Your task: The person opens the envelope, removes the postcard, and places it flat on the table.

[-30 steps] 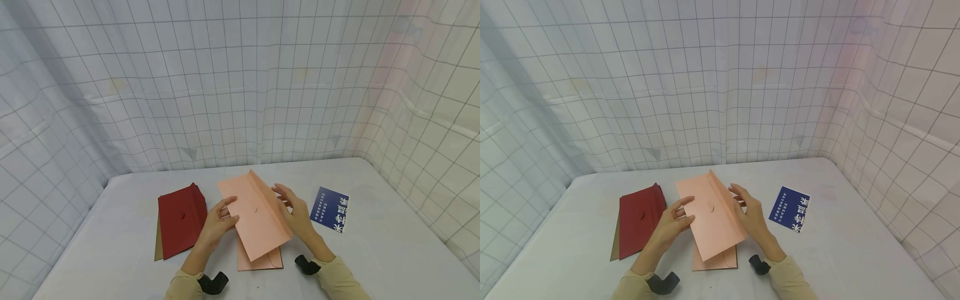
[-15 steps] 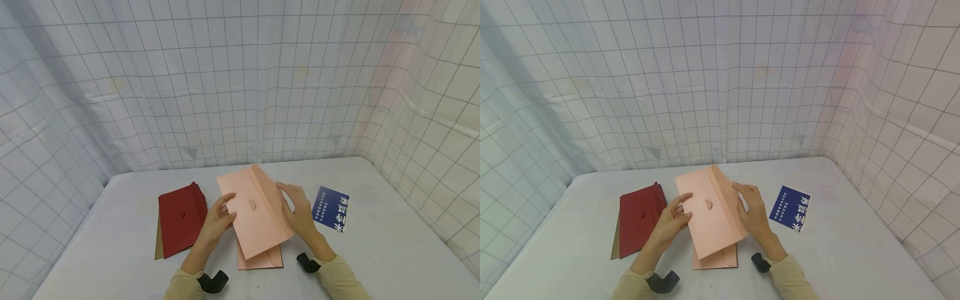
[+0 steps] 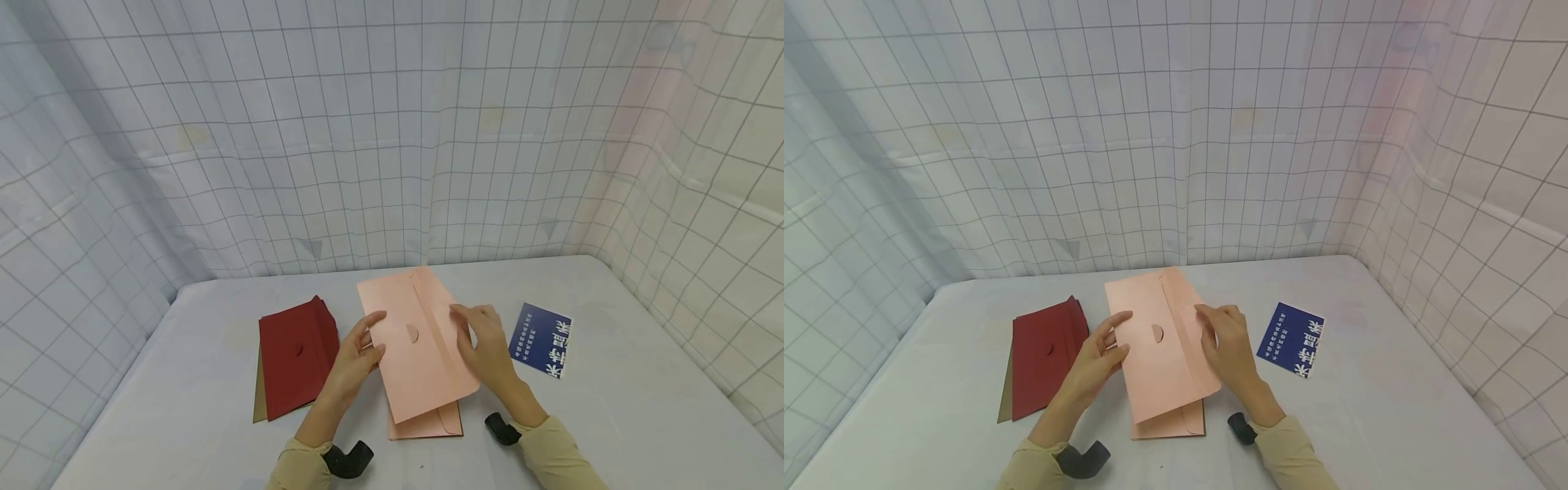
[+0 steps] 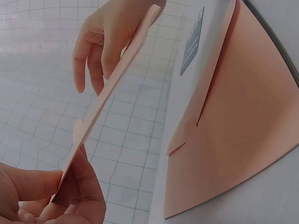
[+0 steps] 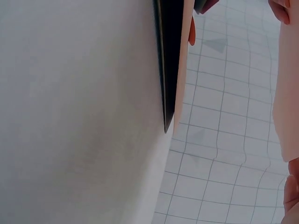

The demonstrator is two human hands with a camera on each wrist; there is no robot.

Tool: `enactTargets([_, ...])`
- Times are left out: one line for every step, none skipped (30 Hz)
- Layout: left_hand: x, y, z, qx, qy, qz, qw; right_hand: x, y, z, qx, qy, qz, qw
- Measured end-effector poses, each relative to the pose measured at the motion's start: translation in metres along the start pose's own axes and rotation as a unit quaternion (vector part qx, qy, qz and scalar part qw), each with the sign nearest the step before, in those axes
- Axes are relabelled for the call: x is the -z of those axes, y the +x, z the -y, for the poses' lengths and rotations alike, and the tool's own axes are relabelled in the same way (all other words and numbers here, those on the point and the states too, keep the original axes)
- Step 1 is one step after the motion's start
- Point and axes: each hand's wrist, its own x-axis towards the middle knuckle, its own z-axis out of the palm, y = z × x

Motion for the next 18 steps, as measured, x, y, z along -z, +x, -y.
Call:
enactTargets([-0.0001,0.0003,0.0,0.0,0.0,-0.001,1.0,-0.0001,-0.0001,-0.0001,0.0,0.0,0.0,1.0])
enactTargets([-0.0001,0.0004,0.0,0.001,-0.002,-0.002,1.0,0.0,-0.0002,0.0001,-0.003,0.0,0.003,1.0])
enactTargets([0.0,0.0006,-0.0001,0.0,-0.002,-0.001,1.0,-0.0004,-0.0007,-0.0004,-0.003,0.0,0.003,1.0])
enactTargets([0.0,0.0006,-0.0002,-0.001,-0.003,0.0,1.0,-0.0006,-0.001,-0.0007,-0.001,-0.001,0.003,1.0])
enactTargets([-0.0001,0.0005,-0.0004,-0.001,-0.004,0.0,1.0,-0.0009,-0.0013,-0.0008,0.0,-0.001,0.004,1.0])
enactTargets([-0.0002,0.0005,-0.0002,-0.002,-0.005,0.001,1.0,-0.0011,-0.0012,-0.0005,0.002,0.002,0.003,1.0])
enactTargets([-0.0002,0.0005,-0.0003,-0.003,-0.004,0.002,1.0,-0.0013,-0.0014,-0.0002,0.0,0.008,0.008,0.9999])
enactTargets([-0.0003,0.0004,-0.0003,-0.004,-0.004,0.003,1.0,-0.0013,-0.0015,0.0005,-0.004,0.015,0.014,0.9998])
enactTargets([-0.0006,0.0001,-0.0005,-0.006,-0.004,0.005,1.0,-0.0013,-0.0016,0.0013,-0.007,0.022,0.02,0.9995])
enactTargets([-0.0009,-0.0001,-0.0007,-0.007,-0.004,0.007,0.9999,-0.0011,-0.0014,0.0026,-0.012,0.033,0.028,0.999])
enactTargets([-0.0011,-0.0005,-0.0007,-0.009,-0.004,0.008,0.9999,-0.001,-0.0011,0.0038,-0.02,0.044,0.035,0.9982])
enactTargets([-0.0012,-0.0006,-0.0005,-0.012,-0.001,0.011,0.9999,-0.0009,-0.0009,0.0051,-0.027,0.055,0.041,0.9972])
enactTargets([-0.0012,-0.0008,-0.0005,-0.015,-0.001,0.013,0.9998,-0.0008,-0.0007,0.006,-0.035,0.063,0.048,0.9962])
enactTargets([-0.0013,-0.0009,-0.0004,-0.017,0.0,0.014,0.9998,-0.0005,-0.0005,0.0069,-0.045,0.071,0.054,0.995])
enactTargets([-0.0014,-0.0012,-0.0006,-0.02,0.001,0.015,0.9997,-0.0005,-0.0004,0.0075,-0.054,0.078,0.057,0.9939])
enactTargets([-0.0014,-0.0012,-0.0004,-0.021,0.002,0.015,0.9997,-0.0002,-0.0003,0.0082,-0.064,0.085,0.06,0.9925])
enactTargets([-0.0013,-0.0013,-0.0004,-0.022,0.002,0.015,0.9997,-0.0002,-0.0002,0.0085,-0.073,0.092,0.062,0.9912])
enactTargets([-0.0014,-0.0015,-0.0005,-0.021,0.002,0.015,0.9997,-0.0002,-0.0002,0.0086,-0.081,0.097,0.064,0.99])
